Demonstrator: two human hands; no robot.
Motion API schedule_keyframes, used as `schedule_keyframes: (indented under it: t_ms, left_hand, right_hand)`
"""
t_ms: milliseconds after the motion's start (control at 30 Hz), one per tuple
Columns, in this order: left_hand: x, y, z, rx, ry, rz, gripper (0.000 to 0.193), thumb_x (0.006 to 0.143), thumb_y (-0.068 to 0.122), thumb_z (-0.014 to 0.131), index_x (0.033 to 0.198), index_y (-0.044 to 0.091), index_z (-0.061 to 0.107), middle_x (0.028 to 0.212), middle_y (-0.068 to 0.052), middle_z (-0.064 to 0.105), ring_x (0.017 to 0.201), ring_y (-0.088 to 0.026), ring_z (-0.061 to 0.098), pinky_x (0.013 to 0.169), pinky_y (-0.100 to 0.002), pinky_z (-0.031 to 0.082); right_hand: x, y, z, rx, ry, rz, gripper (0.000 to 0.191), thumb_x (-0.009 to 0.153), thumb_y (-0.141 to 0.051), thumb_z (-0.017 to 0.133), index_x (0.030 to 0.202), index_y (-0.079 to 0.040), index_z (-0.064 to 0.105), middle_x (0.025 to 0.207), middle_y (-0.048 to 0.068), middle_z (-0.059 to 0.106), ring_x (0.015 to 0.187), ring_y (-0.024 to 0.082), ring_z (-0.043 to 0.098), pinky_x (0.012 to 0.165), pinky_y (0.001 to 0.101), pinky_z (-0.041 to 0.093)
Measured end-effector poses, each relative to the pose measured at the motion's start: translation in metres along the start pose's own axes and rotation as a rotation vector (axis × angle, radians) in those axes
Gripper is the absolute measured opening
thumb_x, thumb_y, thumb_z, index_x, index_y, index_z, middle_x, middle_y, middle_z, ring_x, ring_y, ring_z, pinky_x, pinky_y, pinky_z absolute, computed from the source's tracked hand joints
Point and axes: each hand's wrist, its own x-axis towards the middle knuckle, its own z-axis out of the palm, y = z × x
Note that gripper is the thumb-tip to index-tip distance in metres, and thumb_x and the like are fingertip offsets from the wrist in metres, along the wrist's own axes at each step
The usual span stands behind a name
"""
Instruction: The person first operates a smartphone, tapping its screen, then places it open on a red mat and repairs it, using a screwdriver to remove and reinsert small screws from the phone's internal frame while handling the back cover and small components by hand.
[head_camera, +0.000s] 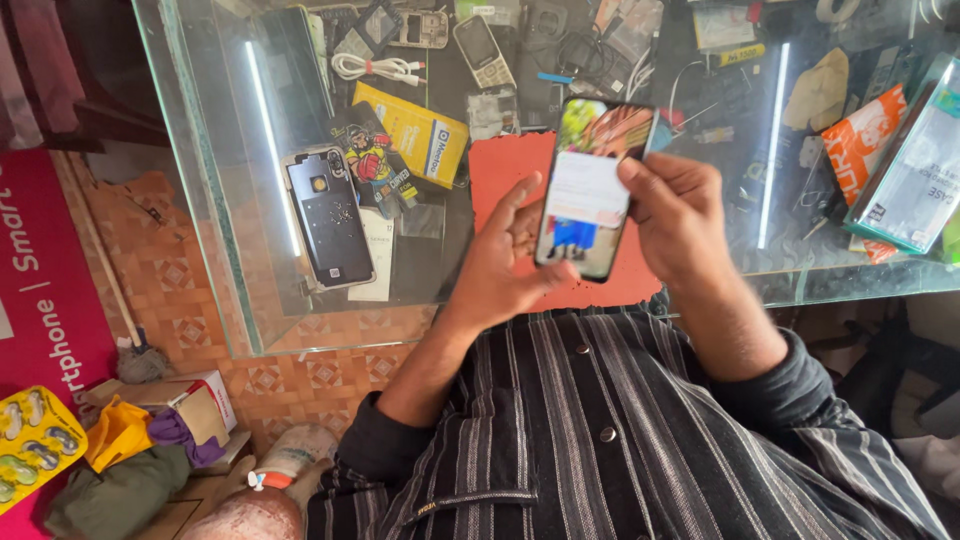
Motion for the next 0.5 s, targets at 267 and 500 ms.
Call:
schedule_keyframes:
  t_ms: [267, 500]
  left_hand:
    - [0.003, 0.019, 0.024, 0.306, 0.122, 0.020, 0.104, 0.076, 0.026, 0.092, 0.155, -0.002, 0.032, 0.143, -0.012, 0.059, 0.133, -0.019, 0.060, 0.114, -0.037, 0.051]
    - [0.000, 0.012, 0.027, 0.094, 0.064, -0.173, 0.103, 0.070, 0.023, 0.087, 0.155, -0.001, 0.033, 0.121, -0.011, 0.056, 0.105, -0.019, 0.060, 0.091, -0.035, 0.054]
  right_hand:
    - [-0.008, 0.006, 0.013, -0.070, -0.292, -0.018, 0.059, 0.098, -0.016, 0.067, 0.149, 0.006, 0.047, 0.144, 0.018, 0.055, 0.130, 0.023, 0.056, 0.119, 0.0407, 0.044]
    - [-0.001, -0.001, 0.026, 0.004, -0.404, 0.033, 0.086, 0.093, -0.015, 0.068, 0.163, -0.015, 0.018, 0.162, 0.025, 0.043, 0.153, 0.037, 0.046, 0.126, 0.0548, 0.040]
